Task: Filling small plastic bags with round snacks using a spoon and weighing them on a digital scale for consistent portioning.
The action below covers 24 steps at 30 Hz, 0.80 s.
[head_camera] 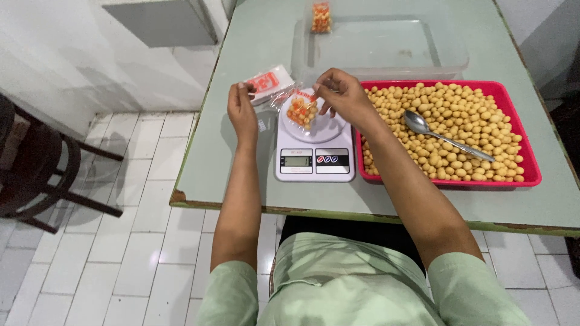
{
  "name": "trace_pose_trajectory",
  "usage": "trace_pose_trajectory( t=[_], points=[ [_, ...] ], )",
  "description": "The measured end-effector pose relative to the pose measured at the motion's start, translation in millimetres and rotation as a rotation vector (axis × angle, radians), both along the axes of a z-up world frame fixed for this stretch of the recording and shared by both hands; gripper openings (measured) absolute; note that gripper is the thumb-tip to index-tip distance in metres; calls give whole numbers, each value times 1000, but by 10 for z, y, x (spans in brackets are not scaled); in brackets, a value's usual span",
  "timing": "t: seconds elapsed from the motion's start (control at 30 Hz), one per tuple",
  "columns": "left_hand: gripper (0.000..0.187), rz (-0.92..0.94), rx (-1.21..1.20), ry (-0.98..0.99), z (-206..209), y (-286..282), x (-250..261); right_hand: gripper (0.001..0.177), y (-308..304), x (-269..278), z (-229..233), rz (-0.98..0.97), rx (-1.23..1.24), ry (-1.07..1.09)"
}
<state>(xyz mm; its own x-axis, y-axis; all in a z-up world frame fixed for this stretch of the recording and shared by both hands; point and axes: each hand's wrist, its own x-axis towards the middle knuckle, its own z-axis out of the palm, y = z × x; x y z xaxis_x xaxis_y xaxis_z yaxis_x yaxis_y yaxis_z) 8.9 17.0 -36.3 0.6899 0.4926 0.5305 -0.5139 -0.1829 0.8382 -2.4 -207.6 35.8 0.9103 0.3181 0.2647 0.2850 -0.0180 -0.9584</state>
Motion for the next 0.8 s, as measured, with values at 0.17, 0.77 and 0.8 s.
trace_pose_trajectory(
  t=[0.17,0.77,0.8],
  points=[
    [33,35,25,11,160,-103,-137,23,-129,252,-403,-68,-79,64],
    [36,48,51,4,199,-123,-198,29,-238,173,-425,-290,-217,-76],
    [36,47,55,6,204,-126,-200,28,-246,179,-434,-296,-228,-84]
  ],
)
